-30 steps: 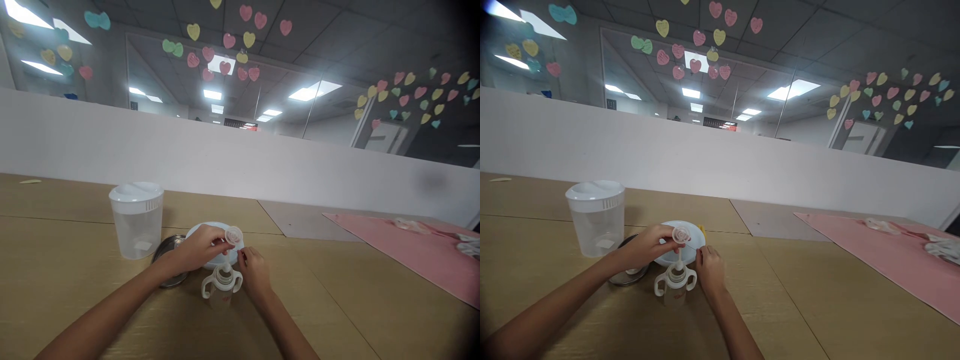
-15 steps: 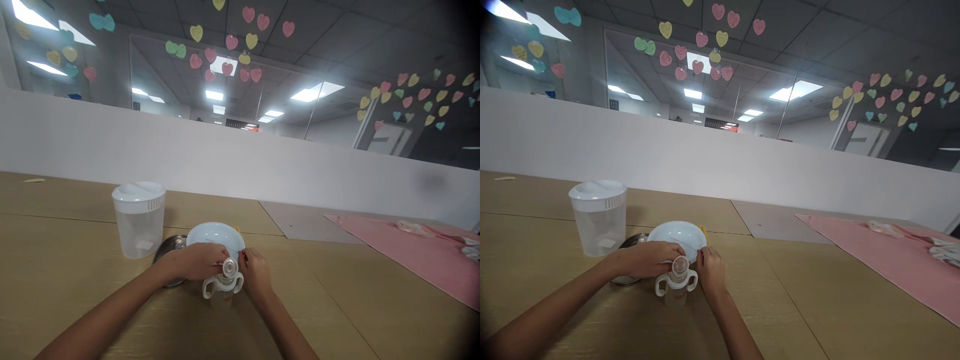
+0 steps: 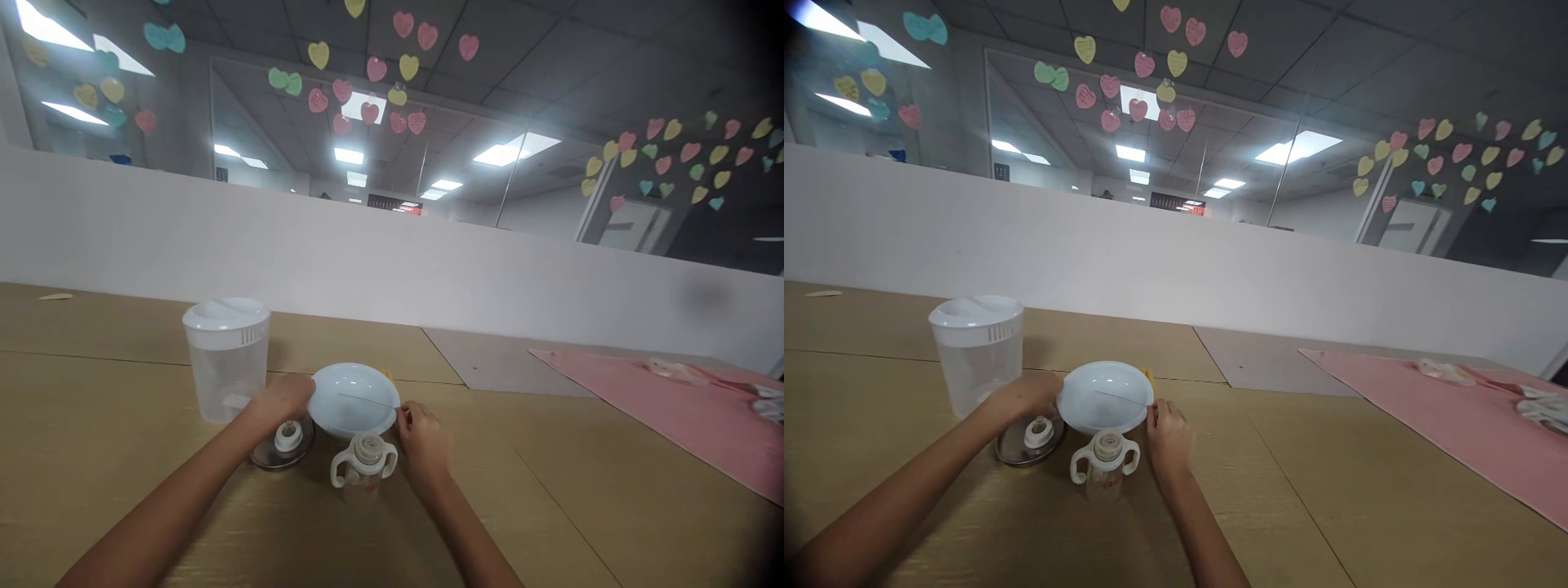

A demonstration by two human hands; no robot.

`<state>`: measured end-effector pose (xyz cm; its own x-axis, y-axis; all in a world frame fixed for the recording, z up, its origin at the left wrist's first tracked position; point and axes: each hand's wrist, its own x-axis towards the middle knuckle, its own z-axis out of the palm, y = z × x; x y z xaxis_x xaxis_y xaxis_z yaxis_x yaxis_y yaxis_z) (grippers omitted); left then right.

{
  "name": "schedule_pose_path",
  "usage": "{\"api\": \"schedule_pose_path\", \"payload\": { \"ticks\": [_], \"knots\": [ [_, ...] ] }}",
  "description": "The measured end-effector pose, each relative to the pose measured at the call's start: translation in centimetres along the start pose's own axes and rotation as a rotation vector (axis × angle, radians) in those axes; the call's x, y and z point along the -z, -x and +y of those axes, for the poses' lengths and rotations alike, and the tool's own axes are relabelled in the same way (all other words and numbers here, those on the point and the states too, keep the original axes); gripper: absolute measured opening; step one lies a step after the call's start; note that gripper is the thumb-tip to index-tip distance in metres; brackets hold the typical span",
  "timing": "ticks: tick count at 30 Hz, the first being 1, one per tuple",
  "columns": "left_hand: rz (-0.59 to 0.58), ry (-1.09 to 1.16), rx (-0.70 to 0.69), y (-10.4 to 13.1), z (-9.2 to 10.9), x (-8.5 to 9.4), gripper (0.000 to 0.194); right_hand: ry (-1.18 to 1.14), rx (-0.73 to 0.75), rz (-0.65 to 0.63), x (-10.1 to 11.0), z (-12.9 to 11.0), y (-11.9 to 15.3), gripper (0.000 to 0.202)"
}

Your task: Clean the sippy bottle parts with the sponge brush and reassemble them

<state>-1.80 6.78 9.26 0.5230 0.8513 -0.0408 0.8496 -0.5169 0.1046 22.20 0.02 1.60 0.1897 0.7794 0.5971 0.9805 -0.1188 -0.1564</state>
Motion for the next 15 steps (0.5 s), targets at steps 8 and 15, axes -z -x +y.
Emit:
{"api": "schedule_pose_path", "payload": {
  "ticks": [8,15],
  "knots": [
    [-0.227,-0.056,0.141,-1.2,0.4,-0.6,0.019,-0.012,0.024,0.023,-0.2,0.1,0.1,0.015],
    [-0.117,-0.03,0.109,0.4,-0.3,1.5,0.029,-0.085,0.05,0.08,0.1,-0.1,0.1,0.027]
  ]
}}
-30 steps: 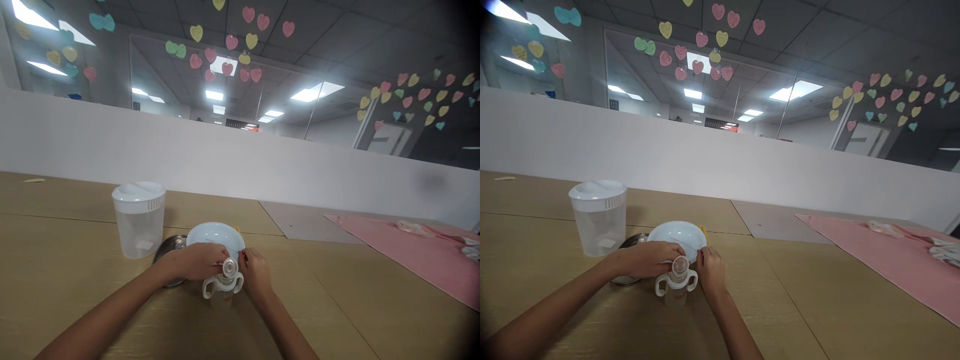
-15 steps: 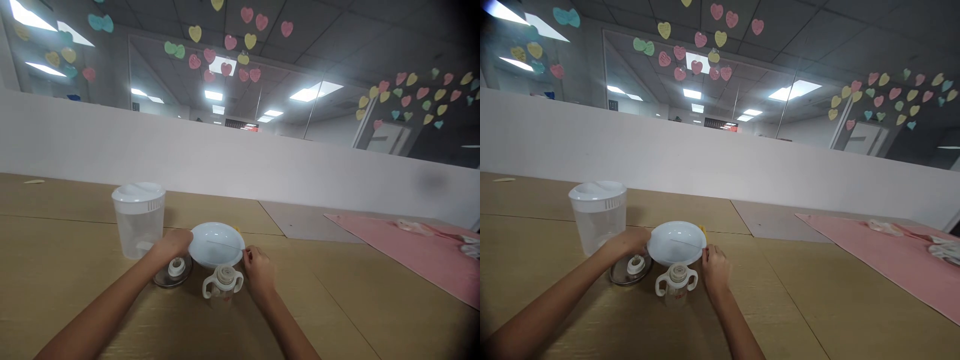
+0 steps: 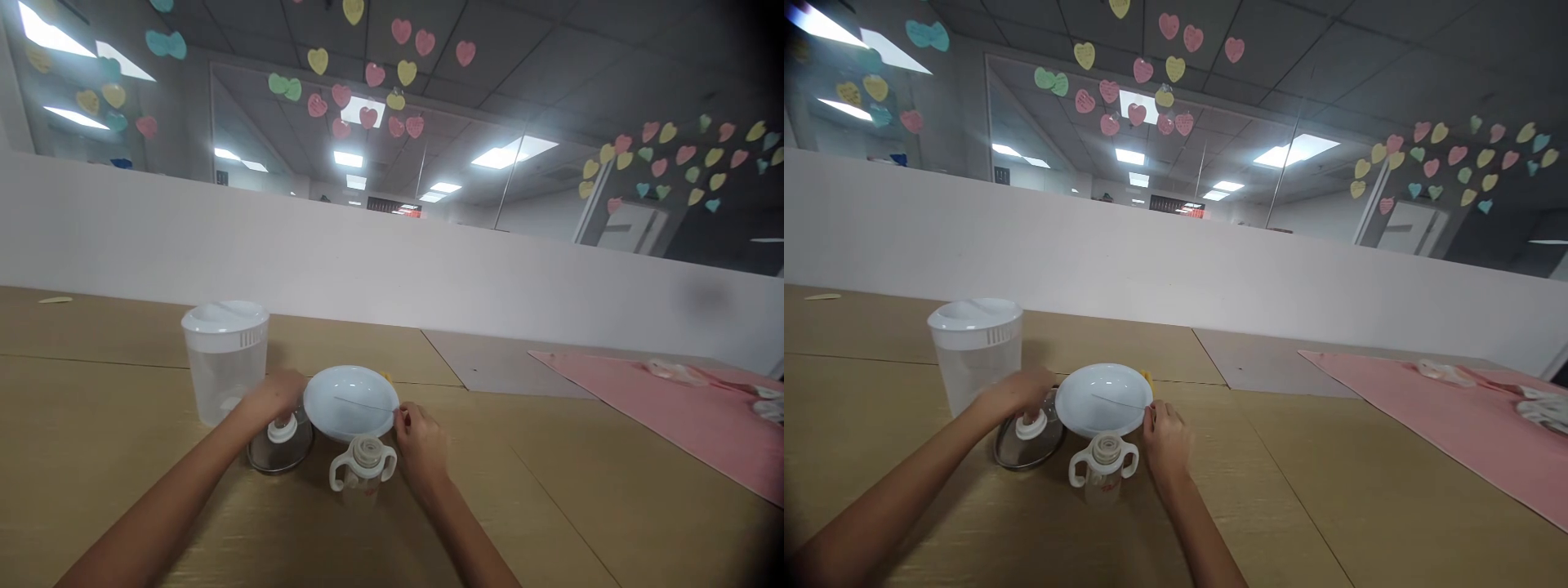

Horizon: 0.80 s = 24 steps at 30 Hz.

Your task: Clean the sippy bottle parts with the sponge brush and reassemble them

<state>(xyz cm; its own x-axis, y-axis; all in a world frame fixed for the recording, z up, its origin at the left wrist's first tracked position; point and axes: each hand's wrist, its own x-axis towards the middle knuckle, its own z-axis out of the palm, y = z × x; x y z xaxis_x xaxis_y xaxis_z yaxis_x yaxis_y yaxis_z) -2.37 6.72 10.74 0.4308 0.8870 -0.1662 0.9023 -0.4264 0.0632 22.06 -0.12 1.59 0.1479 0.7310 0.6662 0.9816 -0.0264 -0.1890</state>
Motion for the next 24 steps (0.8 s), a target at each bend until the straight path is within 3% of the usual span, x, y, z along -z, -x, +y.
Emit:
{"api": "schedule_pose_path", "payload": {
  "ticks": [3,6,10,13,16,20,24],
  "knots": [
    [0.098,0.028,-0.05,1.9,-0.7,1.4,0.022,-0.111,0.059,0.096,0.6,-0.4,0.0,0.036],
    [0.238,0.133,-0.256,3.8,-0.5,2.5,0.019,-0.238,0.149,0.215,1.6,-0.7,0.3,0.033],
    [0.365,0.218,-0.588,5.7,2.2,2.8,0.019,-0.395,0.378,0.42,2.7,-0.8,0.9,0.026],
    [0.401,0.273,-0.751,6.7,4.9,2.2,0.021,-0.485,0.567,0.533,3.2,-1.3,1.5,0.041],
    [0.416,0.289,-0.853,7.6,6.7,1.8,0.019,-0.526,0.707,0.517,3.0,-2.3,2.1,0.059],
    [0.4,0.445,-0.905,7.4,6.3,2.1,0.011,-0.519,0.68,0.5,3.2,-3.4,2.7,0.057],
    [0.205,0.847,-0.945,5.0,4.7,2.3,0.011,-0.489,0.614,0.56,4.1,-4.1,2.9,0.051]
  ]
}}
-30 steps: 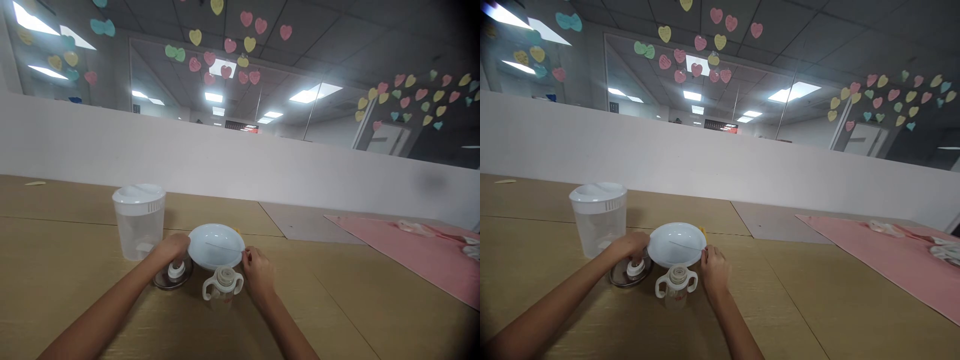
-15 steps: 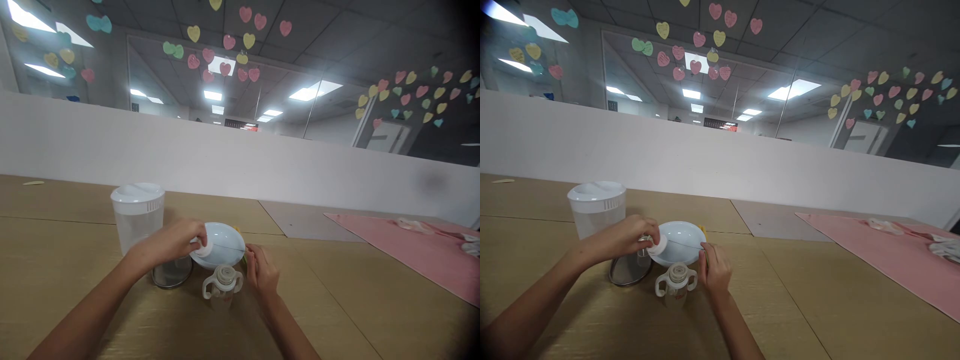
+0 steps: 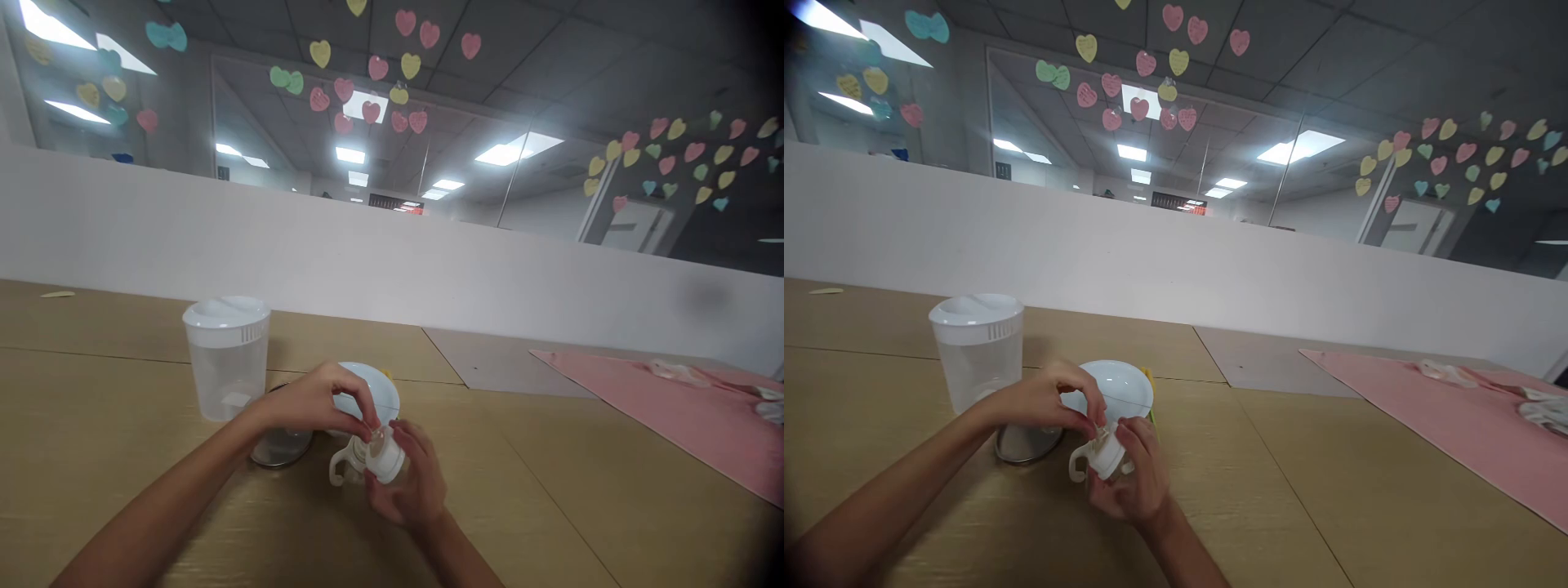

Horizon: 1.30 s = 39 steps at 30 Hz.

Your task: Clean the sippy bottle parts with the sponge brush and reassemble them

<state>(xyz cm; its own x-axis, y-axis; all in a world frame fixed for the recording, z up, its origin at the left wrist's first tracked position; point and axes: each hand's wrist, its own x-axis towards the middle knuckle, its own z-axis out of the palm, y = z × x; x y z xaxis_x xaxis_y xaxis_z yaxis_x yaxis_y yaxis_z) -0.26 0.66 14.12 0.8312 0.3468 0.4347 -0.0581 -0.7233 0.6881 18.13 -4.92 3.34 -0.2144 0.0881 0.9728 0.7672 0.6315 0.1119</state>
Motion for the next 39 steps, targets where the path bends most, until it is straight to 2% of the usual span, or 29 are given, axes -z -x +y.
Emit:
{"api": "schedule_pose_path", "payload": {
  "ticks": [6,10,14,19,22,24,27,31,32,34,37,39],
  "knots": [
    [-0.047,0.372,0.142,-0.5,-4.1,0.5,0.019,-0.048,0.041,0.023,-0.2,-0.2,-0.4,0.045],
    [-0.078,0.493,0.198,-0.3,-5.1,0.6,0.023,-0.097,0.071,0.052,-0.4,-0.3,-0.4,0.044],
    [-0.058,0.368,0.171,-0.1,-3.8,0.9,0.024,-0.109,0.047,0.073,-0.4,-0.3,-0.8,0.042],
    [0.013,0.043,0.008,1.1,0.3,0.4,0.012,-0.16,0.071,0.119,-0.2,0.4,-1.2,0.046],
    [0.046,-0.127,-0.089,1.9,2.1,-0.1,0.013,-0.181,0.094,0.105,0.1,1.0,-1.1,0.05],
    [0.055,-0.177,-0.111,2.0,2.3,-0.3,0.013,-0.162,0.139,0.063,0.3,1.4,-1.1,0.051],
    [0.053,-0.154,-0.1,1.5,1.3,-0.4,0.007,-0.163,0.168,0.024,0.5,1.6,-1.0,0.05],
    [0.062,-0.058,-0.042,0.2,0.3,-0.3,0.012,-0.188,0.049,0.09,0.6,1.4,-0.7,0.053],
    [0.06,-0.062,-0.022,0.1,0.3,-0.2,0.017,-0.165,0.024,0.119,0.5,1.4,-0.6,0.053],
    [0.006,-0.09,0.039,0.2,0.2,0.0,0.045,-0.105,-0.031,0.176,0.4,1.5,-0.4,0.05],
    [-0.188,-0.182,0.167,0.8,-0.8,-0.1,0.094,-0.079,-0.154,0.223,-0.1,1.9,-0.1,0.044],
    [-0.296,-0.275,0.242,0.9,-2.2,-0.7,0.108,-0.119,-0.237,0.227,-0.4,2.1,0.2,0.044]
  ]
}}
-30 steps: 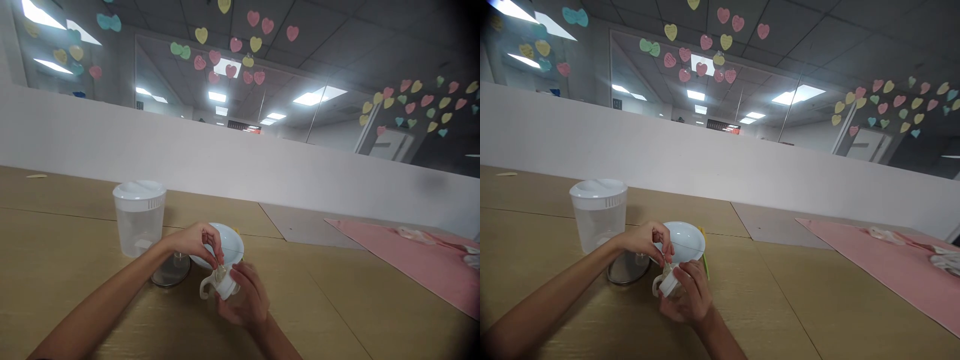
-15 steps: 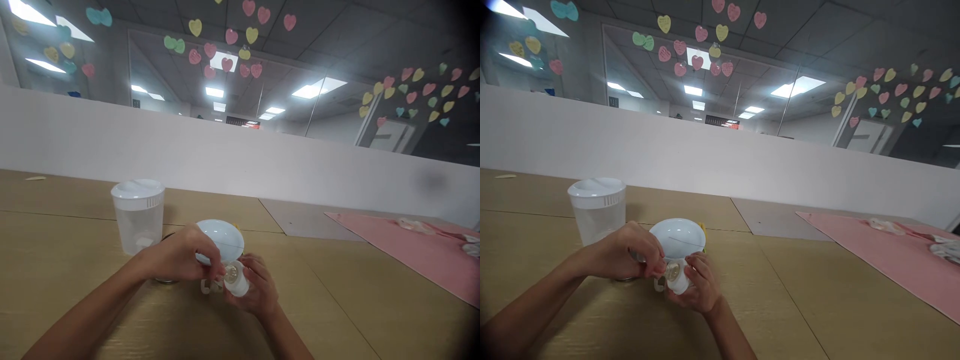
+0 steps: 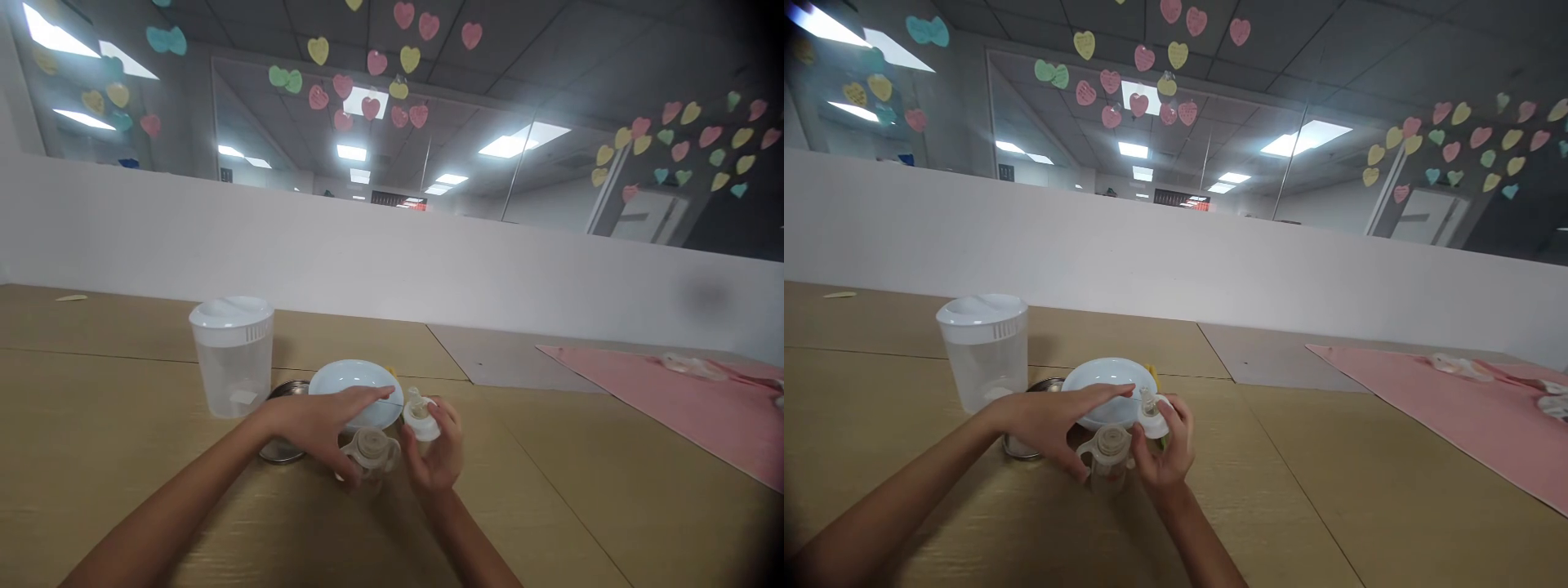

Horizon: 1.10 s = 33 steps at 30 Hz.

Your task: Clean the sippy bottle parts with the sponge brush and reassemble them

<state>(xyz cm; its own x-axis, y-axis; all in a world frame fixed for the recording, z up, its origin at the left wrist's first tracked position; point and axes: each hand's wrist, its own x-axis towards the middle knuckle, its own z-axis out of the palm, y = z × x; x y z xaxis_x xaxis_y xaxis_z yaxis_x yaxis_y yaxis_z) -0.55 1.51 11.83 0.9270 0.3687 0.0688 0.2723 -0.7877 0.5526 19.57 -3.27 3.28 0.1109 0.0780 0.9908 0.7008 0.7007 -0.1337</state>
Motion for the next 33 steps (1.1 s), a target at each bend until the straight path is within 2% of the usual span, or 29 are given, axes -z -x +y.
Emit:
{"api": "schedule_pose_path", "payload": {
  "ticks": [2,5,8,13,19,28,33],
  "knots": [
    [-0.034,-0.049,0.039,-0.9,-1.1,-1.0,0.112,-0.064,-0.054,-0.029,-0.3,0.1,0.5,0.044],
    [-0.023,-0.041,-0.028,-2.4,-2.1,-2.1,0.104,-0.151,-0.046,-0.153,-0.7,0.0,1.3,0.044],
    [-0.016,-0.008,-0.088,-3.4,-2.8,-2.4,0.096,-0.173,0.025,-0.281,-1.1,-0.1,2.0,0.045],
    [-0.017,-0.035,-0.011,-3.4,-3.8,-2.5,0.104,-0.159,-0.033,-0.4,-1.5,0.1,2.6,0.041],
    [-0.016,-0.056,-0.021,-3.3,-3.3,-2.4,0.103,-0.158,-0.04,-0.437,-1.2,0.3,1.8,0.038],
    [0.014,0.056,-0.066,-3.3,-2.5,-2.1,0.101,-0.083,0.044,-0.471,-0.7,0.4,1.0,0.03],
    [0.009,0.007,-0.036,-3.3,-2.4,-2.0,0.101,-0.059,0.145,-0.387,-0.2,0.6,0.9,0.014]
  ]
}}
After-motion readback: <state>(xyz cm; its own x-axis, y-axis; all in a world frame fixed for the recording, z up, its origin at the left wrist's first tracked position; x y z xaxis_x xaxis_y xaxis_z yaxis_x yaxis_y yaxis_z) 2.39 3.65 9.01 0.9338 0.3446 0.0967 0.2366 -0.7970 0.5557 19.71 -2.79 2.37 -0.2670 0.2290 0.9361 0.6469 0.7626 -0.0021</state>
